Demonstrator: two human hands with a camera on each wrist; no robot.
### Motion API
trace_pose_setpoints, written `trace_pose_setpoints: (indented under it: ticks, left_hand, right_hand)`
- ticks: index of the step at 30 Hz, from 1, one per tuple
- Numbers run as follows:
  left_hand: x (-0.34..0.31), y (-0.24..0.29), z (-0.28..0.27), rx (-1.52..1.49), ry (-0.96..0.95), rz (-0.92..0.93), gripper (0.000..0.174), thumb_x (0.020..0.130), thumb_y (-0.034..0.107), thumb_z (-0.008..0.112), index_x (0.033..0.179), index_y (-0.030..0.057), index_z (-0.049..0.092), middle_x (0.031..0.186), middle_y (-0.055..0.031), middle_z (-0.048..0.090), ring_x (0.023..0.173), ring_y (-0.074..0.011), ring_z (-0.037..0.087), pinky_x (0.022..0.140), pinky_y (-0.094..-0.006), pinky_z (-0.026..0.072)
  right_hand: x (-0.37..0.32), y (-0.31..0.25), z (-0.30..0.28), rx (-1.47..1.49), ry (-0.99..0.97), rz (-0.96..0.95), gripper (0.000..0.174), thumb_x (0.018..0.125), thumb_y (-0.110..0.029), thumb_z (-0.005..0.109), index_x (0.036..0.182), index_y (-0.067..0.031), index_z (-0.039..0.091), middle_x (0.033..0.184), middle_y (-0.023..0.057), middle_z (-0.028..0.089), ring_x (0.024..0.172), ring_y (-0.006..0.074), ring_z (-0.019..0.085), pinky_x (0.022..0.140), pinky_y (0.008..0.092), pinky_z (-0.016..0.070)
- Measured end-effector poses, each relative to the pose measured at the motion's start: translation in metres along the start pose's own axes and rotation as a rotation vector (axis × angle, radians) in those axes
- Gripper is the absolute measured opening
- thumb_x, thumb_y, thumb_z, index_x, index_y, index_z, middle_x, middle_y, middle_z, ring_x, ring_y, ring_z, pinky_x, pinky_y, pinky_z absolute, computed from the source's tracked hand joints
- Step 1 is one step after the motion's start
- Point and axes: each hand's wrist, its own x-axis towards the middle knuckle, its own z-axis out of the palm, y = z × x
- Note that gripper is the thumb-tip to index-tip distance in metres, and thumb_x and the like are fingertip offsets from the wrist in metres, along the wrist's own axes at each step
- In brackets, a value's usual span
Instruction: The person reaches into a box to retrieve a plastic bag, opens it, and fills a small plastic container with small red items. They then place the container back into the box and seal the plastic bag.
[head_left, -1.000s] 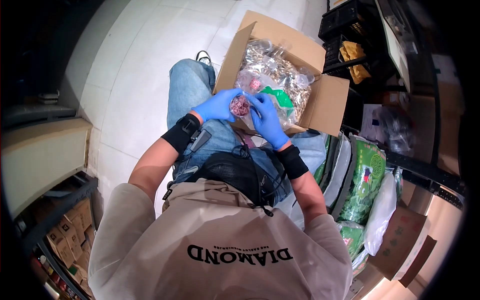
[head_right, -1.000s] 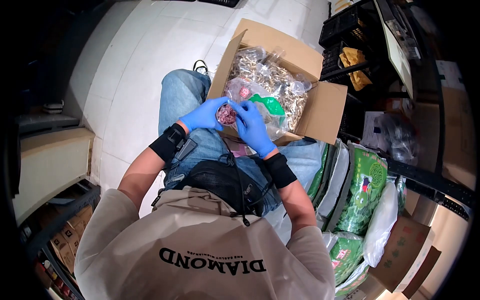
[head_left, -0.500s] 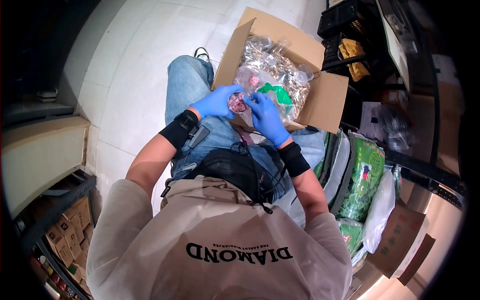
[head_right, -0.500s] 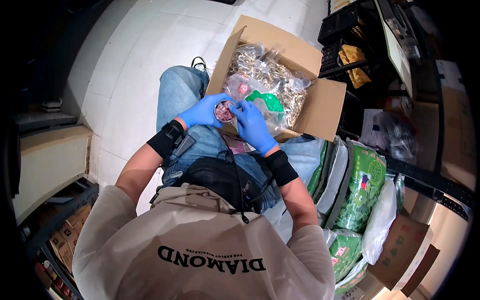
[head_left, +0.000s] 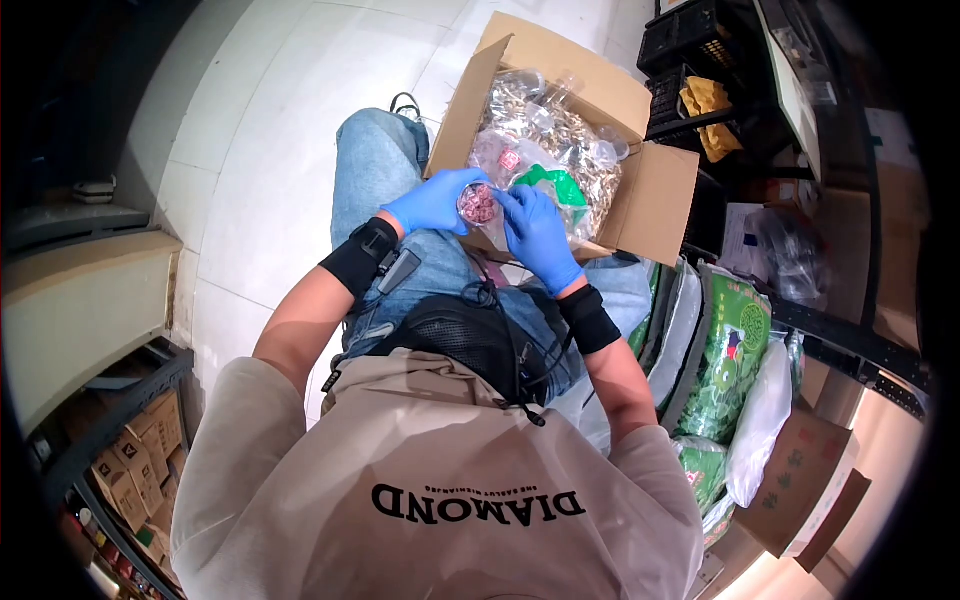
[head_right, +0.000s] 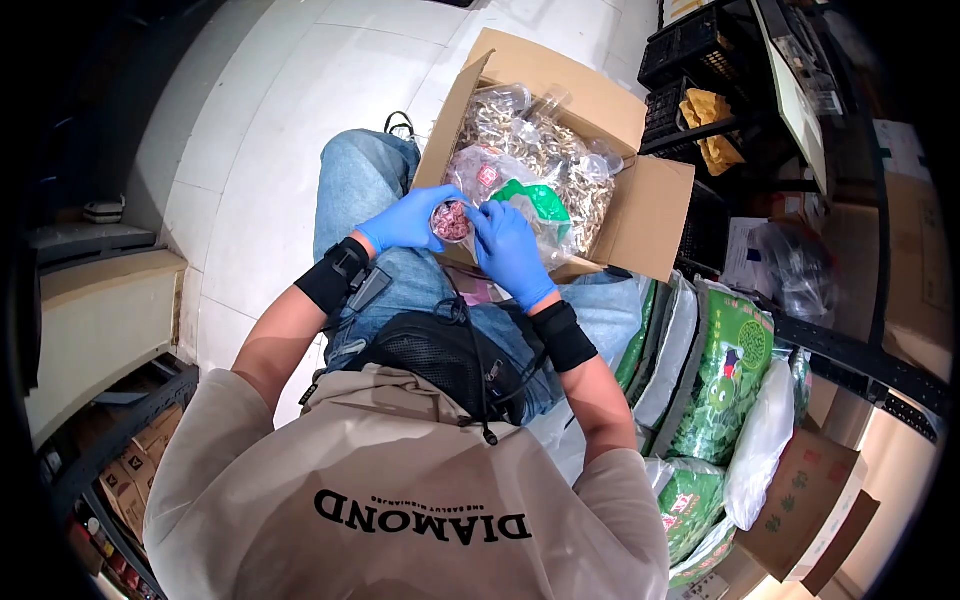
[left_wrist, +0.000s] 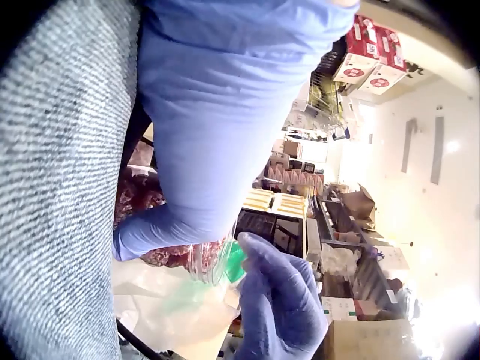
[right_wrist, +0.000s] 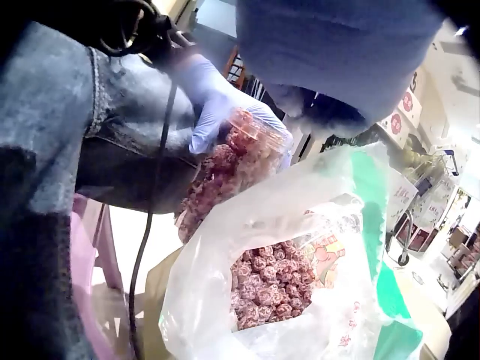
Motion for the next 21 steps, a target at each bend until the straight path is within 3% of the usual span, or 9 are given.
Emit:
trace_pose_setpoints:
  ticks: [5,14,21]
  left_hand:
    - [0.001,0.000,0.001,-0.016,-0.017,-0.009,0.062,0.058,0.006,0.079,0.116,0.0039,0.058,0.106,-0.0143,0.066,0.102,-0.0290,0.066,0.093,-0.0365,0.0505]
    - [0.002,-0.003,0.001,-0.036,-0.032,-0.007,0.063,0.060,0.006,0.081,0.118,0.0040,0.058,0.108,-0.0130,0.066,0.104,-0.0272,0.066,0.094,-0.0361,0.0501]
    - [0.001,-0.006,0.000,-0.019,-0.049,-0.054,0.065,0.059,0.006,0.081,0.120,0.0040,0.058,0.108,-0.0131,0.067,0.103,-0.0248,0.066,0.094,-0.0355,0.0504]
  right_hand:
    - [0.003,0.001,0.000,-0.027,-0.100,-0.012,0.051,0.079,-0.002,0.059,0.129,-0.0117,0.061,0.098,0.0142,0.053,0.092,0.0334,0.054,0.078,0.0432,0.0465]
    - [0.005,0.005,0.002,0.042,-0.151,0.012,0.050,0.079,0.000,0.055,0.127,-0.0109,0.063,0.099,0.0164,0.053,0.091,0.0351,0.053,0.078,0.0440,0.0456]
    - [0.009,0.007,0.002,0.112,-0.109,0.026,0.052,0.078,0.001,0.056,0.128,-0.0136,0.064,0.094,0.0167,0.051,0.088,0.0352,0.052,0.077,0.0437,0.0457]
